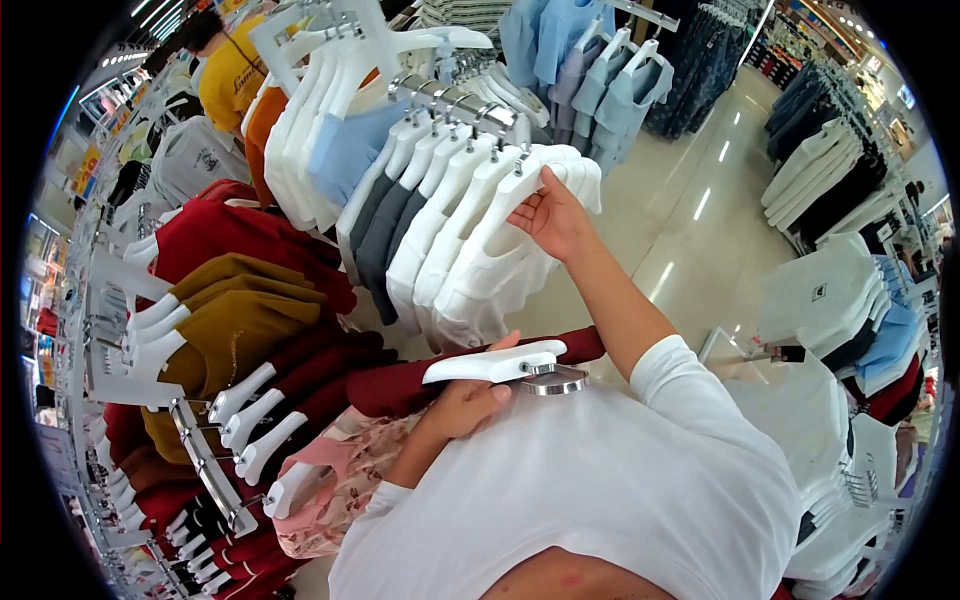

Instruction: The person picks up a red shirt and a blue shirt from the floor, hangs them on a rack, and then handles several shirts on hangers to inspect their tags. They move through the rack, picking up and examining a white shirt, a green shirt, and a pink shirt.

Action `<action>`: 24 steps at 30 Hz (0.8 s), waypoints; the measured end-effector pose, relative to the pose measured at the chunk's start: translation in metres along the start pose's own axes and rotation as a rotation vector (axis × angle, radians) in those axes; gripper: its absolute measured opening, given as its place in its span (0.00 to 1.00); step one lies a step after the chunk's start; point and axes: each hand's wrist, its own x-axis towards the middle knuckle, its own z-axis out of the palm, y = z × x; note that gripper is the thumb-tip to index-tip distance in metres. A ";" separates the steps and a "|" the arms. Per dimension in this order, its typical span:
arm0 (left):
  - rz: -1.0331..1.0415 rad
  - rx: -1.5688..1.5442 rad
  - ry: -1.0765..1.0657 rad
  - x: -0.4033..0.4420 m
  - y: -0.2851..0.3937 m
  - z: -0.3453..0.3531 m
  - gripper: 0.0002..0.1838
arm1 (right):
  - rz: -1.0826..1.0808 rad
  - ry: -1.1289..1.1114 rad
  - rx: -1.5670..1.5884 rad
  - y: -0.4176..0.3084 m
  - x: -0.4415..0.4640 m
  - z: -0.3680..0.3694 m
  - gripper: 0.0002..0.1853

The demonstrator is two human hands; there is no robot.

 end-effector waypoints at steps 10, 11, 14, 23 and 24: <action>0.058 -0.026 0.186 0.046 0.010 0.042 0.40 | -0.335 -0.084 0.170 -0.095 -0.019 -0.033 0.18; 0.064 -0.070 0.192 0.052 0.008 0.043 0.40 | -0.362 -0.073 0.197 -0.111 -0.024 -0.045 0.18; 0.173 -0.007 0.215 0.074 -0.003 0.038 0.44 | -0.479 -0.152 0.272 -0.157 -0.043 -0.092 0.17; 0.343 -0.049 0.352 0.144 0.019 0.027 0.31 | -0.798 0.037 0.284 -0.264 -0.136 -0.209 0.18; 0.369 -0.110 0.366 0.153 0.021 0.024 0.29 | -0.813 0.116 0.256 -0.269 -0.148 -0.213 0.19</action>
